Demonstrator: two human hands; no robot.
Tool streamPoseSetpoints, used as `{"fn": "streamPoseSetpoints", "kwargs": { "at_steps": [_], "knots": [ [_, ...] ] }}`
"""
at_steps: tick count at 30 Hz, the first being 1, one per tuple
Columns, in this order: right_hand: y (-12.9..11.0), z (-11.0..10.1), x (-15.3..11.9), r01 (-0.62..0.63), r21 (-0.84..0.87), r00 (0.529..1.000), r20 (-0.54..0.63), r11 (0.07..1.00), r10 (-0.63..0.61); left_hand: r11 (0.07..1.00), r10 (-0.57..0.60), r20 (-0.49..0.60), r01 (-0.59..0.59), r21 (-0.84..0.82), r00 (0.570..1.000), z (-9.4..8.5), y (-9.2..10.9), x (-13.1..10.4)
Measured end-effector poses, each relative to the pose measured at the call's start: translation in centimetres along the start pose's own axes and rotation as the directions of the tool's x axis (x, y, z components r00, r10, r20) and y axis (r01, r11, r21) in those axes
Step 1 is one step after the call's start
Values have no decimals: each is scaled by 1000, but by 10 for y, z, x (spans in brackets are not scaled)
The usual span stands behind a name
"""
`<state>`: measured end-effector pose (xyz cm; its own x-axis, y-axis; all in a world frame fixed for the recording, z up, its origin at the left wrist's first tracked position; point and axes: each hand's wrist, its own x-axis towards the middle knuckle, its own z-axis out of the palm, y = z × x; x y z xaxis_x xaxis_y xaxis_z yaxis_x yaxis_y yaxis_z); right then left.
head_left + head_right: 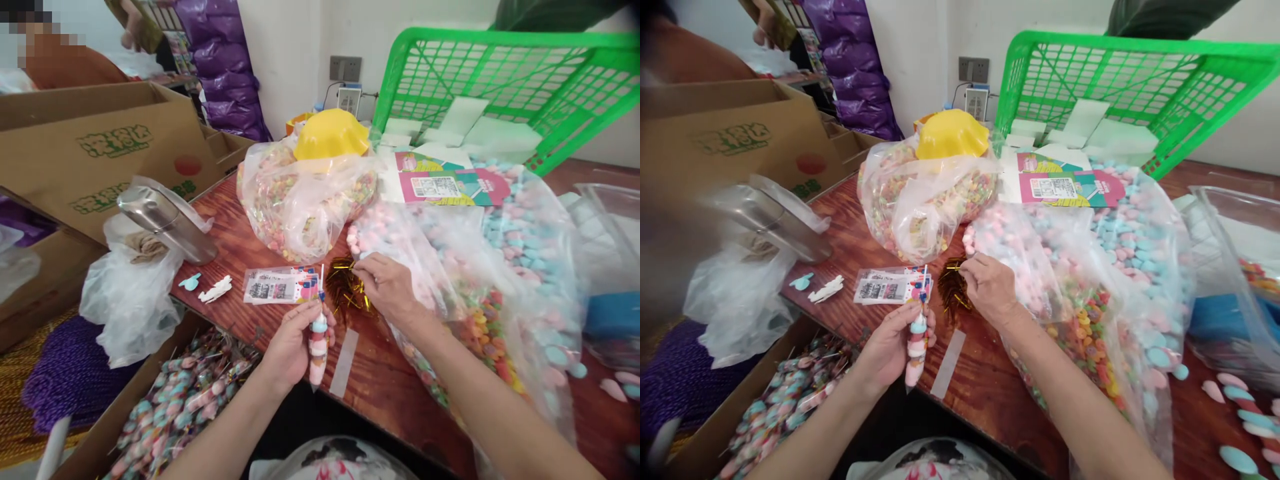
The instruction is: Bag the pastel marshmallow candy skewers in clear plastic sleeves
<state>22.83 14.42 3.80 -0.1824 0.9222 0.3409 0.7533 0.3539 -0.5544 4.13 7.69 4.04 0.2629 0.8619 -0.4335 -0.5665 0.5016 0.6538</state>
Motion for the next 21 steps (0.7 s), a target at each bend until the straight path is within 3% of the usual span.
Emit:
{"fn": "streamPoseSetpoints", "kwargs": {
  "at_steps": [3, 10, 16, 21],
  "knots": [
    [4, -3, -1, -82, 221, 993, -61, 972, 97, 1000, -6, 6, 6, -1, 1000, 4, -2, 3],
    [6, 0, -6, -204, 563, 969, -1, 801, 248, 999, 2, 40, -3, 35, 999, 11, -5, 7],
    [5, 4, -10, -144, 590, 980, -25, 794, 196, 998, 68, -11, -68, 20, 998, 16, 2, 7],
    [-6, -1, -20, 48, 467, 990, -140, 883, 21, 999, 32, -4, -32, 21, 999, 20, -2, 7]
  ]
}}
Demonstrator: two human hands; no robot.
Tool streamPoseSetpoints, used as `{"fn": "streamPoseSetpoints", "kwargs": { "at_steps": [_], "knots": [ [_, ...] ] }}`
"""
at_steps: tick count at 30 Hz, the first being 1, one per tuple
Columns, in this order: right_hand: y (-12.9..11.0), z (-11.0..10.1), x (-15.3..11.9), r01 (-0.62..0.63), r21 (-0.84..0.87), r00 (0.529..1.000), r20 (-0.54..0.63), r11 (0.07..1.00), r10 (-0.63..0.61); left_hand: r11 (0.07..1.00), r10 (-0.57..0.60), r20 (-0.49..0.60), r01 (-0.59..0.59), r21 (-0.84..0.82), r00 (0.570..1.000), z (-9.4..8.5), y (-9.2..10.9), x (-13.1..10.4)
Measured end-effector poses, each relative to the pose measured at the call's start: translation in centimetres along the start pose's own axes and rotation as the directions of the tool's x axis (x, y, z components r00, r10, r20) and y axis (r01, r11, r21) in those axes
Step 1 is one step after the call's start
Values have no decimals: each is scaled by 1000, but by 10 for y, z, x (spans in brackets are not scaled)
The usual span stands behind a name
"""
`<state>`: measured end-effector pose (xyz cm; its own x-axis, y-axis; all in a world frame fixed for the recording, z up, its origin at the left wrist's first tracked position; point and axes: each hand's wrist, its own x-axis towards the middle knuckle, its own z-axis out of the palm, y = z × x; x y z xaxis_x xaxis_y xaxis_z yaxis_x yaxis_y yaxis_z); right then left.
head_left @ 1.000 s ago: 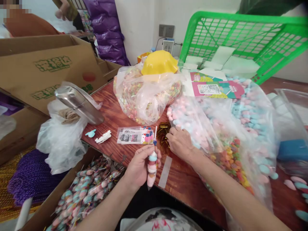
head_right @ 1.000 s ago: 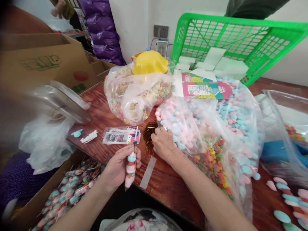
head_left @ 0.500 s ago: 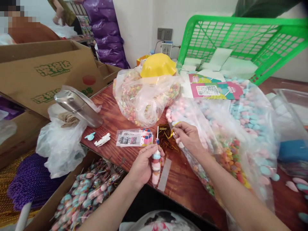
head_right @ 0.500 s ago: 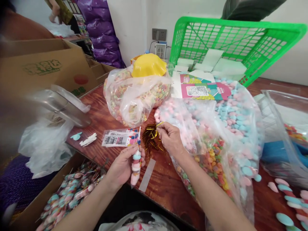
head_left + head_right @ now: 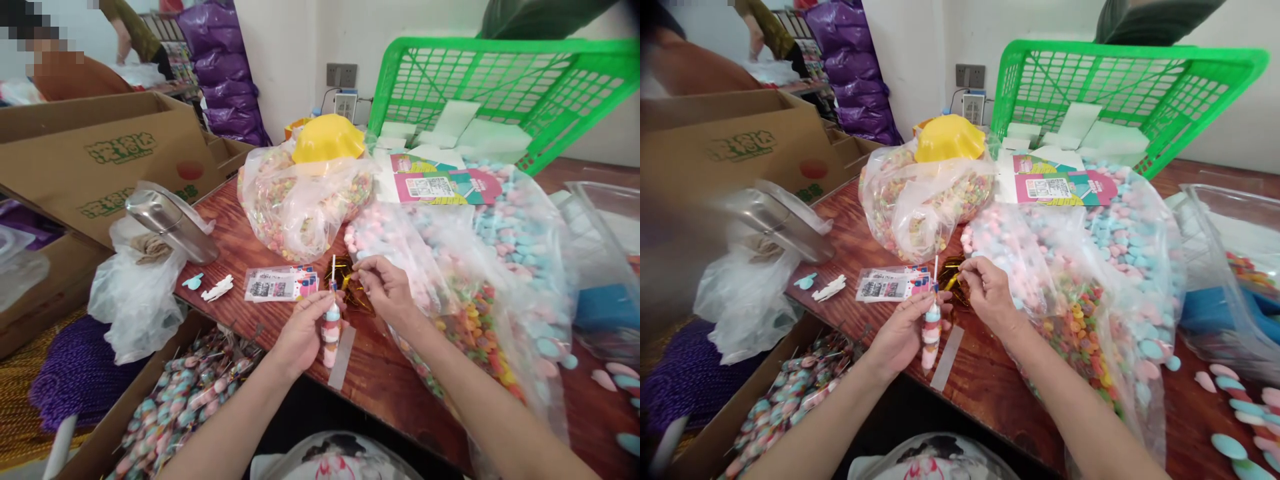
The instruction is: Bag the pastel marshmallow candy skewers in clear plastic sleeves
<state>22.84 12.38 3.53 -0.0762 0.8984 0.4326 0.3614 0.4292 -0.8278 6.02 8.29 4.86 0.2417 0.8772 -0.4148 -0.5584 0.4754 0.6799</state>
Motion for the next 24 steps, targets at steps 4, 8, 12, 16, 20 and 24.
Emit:
{"fn": "streamPoseSetpoints", "kwargs": {
  "at_steps": [4, 8, 12, 16, 20, 24],
  "knots": [
    [-2, 0, -3, 236, -102, 970, 78, 966, -229, 998, -9, 36, 12, -62, 999, 5, -5, 3],
    [8, -2, -11, 352, -180, 936, 43, 918, -350, 996, -23, 25, 25, -84, 999, 7, -4, 10],
    [12, -10, -27, 413, -206, 910, 66, 887, -408, 995, -65, 120, 73, -63, 991, 7, -5, 11],
    [9, -15, -41, 385, -205, 923, 98, 900, -373, 997, -79, 184, 82, -12, 980, 10, -11, 10],
    [5, -17, -40, 187, -223, 982, 8, 957, -190, 994, -106, 98, 105, 15, 990, 11, -11, 17],
    [-8, -23, -30, -13, -143, 998, -59, 990, 5, 990, -143, 88, 140, 33, 986, 11, -6, 17]
  ]
}}
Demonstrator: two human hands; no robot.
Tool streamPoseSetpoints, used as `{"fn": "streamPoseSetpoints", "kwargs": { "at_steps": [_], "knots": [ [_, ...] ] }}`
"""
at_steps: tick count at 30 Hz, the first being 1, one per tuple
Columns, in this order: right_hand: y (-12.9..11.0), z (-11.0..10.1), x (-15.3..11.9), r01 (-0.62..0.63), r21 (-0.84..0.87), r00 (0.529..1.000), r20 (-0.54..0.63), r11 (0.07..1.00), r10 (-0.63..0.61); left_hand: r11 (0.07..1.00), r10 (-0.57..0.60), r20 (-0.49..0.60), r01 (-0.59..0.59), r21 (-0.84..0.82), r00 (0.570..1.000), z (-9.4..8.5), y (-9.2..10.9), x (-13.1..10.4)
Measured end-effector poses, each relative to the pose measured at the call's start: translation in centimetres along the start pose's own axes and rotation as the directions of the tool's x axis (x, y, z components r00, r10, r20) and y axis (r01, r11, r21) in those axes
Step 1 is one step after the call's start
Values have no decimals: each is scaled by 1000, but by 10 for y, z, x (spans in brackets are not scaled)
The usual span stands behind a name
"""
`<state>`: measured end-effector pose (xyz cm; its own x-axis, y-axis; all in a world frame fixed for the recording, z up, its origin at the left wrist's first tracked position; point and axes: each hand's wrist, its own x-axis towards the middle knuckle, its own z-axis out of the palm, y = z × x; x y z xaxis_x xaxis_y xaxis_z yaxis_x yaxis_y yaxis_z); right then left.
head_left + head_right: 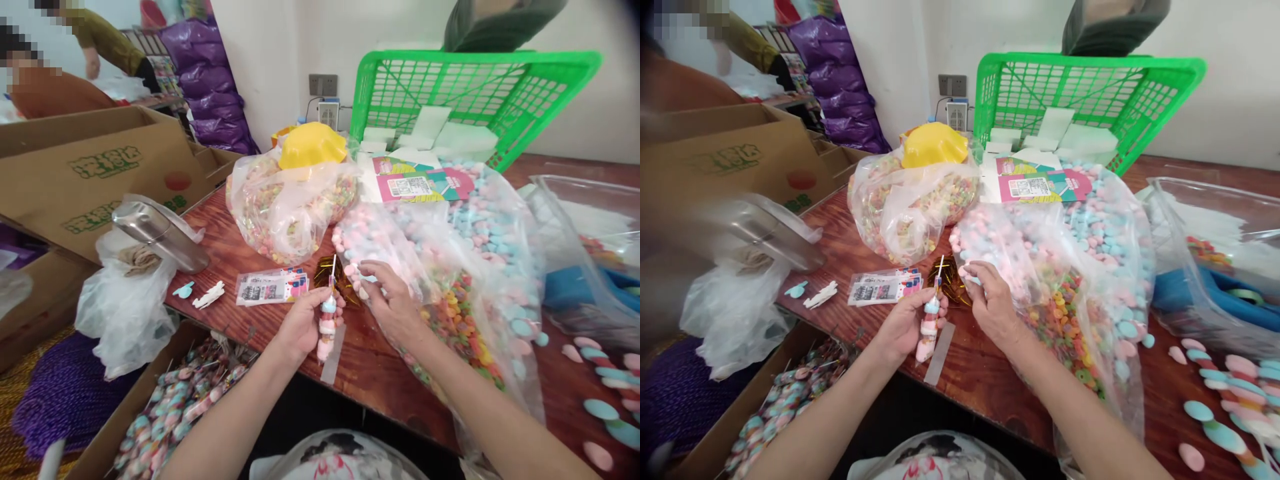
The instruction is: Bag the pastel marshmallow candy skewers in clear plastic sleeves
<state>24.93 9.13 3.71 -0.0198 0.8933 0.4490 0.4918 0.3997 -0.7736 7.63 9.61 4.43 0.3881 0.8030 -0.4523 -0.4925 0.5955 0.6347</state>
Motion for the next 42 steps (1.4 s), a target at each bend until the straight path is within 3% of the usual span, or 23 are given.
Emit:
{"fn": "streamPoseSetpoints", "kwargs": {
  "at_steps": [4, 10, 15, 18, 22, 25, 27, 30, 33, 35, 39, 42],
  "knots": [
    [-11, -7, 6, -177, 140, 977, 143, 974, 157, 990, 4, 102, -18, 137, 995, 5, -2, -15],
    [-25, -16, -3, -373, 284, 866, 449, 883, 221, 909, 33, 122, -80, 408, 992, 14, -13, -36],
    [-38, -33, -22, -503, 355, 827, 463, 788, 318, 855, 71, 153, -140, 499, 986, 19, -19, -41],
    [-38, -40, -36, -546, 442, 833, 377, 712, 405, 867, 93, 138, -149, 476, 986, 22, -28, -39],
    [-32, -45, -51, -489, 427, 872, 222, 761, 436, 892, 107, 108, -143, 429, 988, 25, -39, -31],
    [-31, -54, -64, -380, 167, 918, 183, 910, 350, 916, 142, 69, -157, 368, 987, 28, -40, -26],
    [-32, -63, -78, -272, -27, 928, 256, 962, 270, 922, 188, 48, -193, 336, 981, 27, -36, -26],
    [-32, -75, -108, -184, -216, 872, 414, 959, 260, 920, 229, 21, -223, 323, 973, 19, -29, -29],
    [-28, -77, -135, -130, -420, 837, 440, 898, 327, 927, 190, -25, -171, 333, 981, 6, -25, -35],
    [-24, -72, -145, -55, -495, 843, 443, 867, 306, 932, 167, -55, -140, 334, 984, -1, -24, -39],
    [-16, -59, -151, 115, -525, 886, 438, 843, 152, 937, 173, -90, -136, 321, 981, -6, -27, -47],
    [-11, -57, -153, 116, -477, 930, 360, 871, 73, 943, 174, -84, -142, 301, 981, -7, -29, -55]
  ]
}}
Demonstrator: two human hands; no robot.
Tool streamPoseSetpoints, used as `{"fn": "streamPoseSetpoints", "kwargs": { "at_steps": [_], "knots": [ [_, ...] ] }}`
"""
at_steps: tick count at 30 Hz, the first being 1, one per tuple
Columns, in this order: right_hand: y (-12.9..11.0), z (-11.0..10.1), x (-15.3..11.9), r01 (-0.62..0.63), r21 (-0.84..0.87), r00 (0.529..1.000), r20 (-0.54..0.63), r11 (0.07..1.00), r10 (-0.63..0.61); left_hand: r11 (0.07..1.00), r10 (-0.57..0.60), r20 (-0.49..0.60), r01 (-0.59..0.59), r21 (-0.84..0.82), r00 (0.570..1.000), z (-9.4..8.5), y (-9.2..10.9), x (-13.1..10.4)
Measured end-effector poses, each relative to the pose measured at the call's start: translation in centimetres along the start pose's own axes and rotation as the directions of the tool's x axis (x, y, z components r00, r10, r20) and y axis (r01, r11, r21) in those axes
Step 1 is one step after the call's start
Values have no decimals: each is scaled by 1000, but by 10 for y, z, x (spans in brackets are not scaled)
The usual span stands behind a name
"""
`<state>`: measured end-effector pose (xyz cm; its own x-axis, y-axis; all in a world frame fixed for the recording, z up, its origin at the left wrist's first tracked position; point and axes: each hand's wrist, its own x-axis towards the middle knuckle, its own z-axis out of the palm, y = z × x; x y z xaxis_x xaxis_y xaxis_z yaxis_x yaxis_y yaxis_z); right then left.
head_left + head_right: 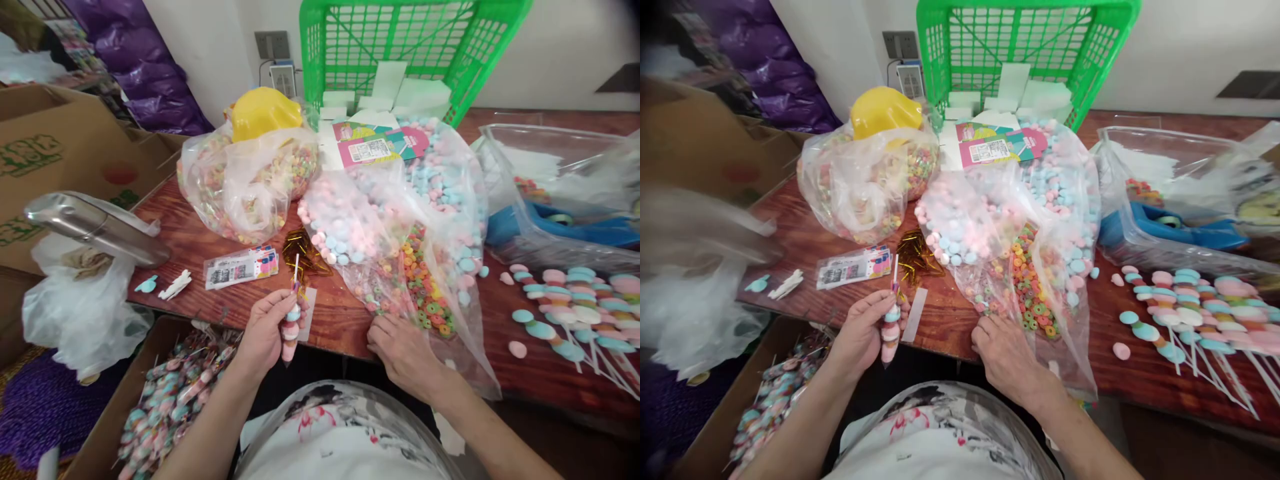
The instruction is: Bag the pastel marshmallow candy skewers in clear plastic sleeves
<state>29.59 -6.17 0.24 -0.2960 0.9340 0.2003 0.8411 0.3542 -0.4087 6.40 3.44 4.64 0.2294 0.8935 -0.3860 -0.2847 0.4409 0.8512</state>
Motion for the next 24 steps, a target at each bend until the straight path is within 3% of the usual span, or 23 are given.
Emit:
{"fn": "streamPoseSetpoints", "kwargs": {
  "at_steps": [5, 8, 11, 14, 18, 21, 24],
  "knots": [
    [-4, -10, 19, -87, 174, 977, -179, 981, 118, 997, -50, 54, 53, -56, 997, -5, -3, -9],
    [-18, -19, 62, -82, 331, 943, -279, 940, 181, 993, -77, 85, 84, -78, 993, -4, -3, -10],
    [-32, -24, 111, 34, 404, 940, -324, 914, 108, 992, -56, 88, 66, -112, 995, -2, -3, -12],
    [-45, -22, 134, 15, 599, 972, -196, 801, 129, 995, -13, 84, 21, -98, 996, -5, -5, -16],
    [-54, -13, 120, -173, 811, 985, 142, 559, 98, 987, 18, 153, -43, 157, 988, -14, -10, -21],
    [-57, -11, 102, -285, 856, 958, 249, 431, 140, 903, 170, 224, -242, 355, 960, -14, -10, -20],
    [-57, -11, 90, -391, 882, 916, 344, 263, 208, 742, 350, 320, -470, 479, 880, -7, -8, -15]
  ]
}}
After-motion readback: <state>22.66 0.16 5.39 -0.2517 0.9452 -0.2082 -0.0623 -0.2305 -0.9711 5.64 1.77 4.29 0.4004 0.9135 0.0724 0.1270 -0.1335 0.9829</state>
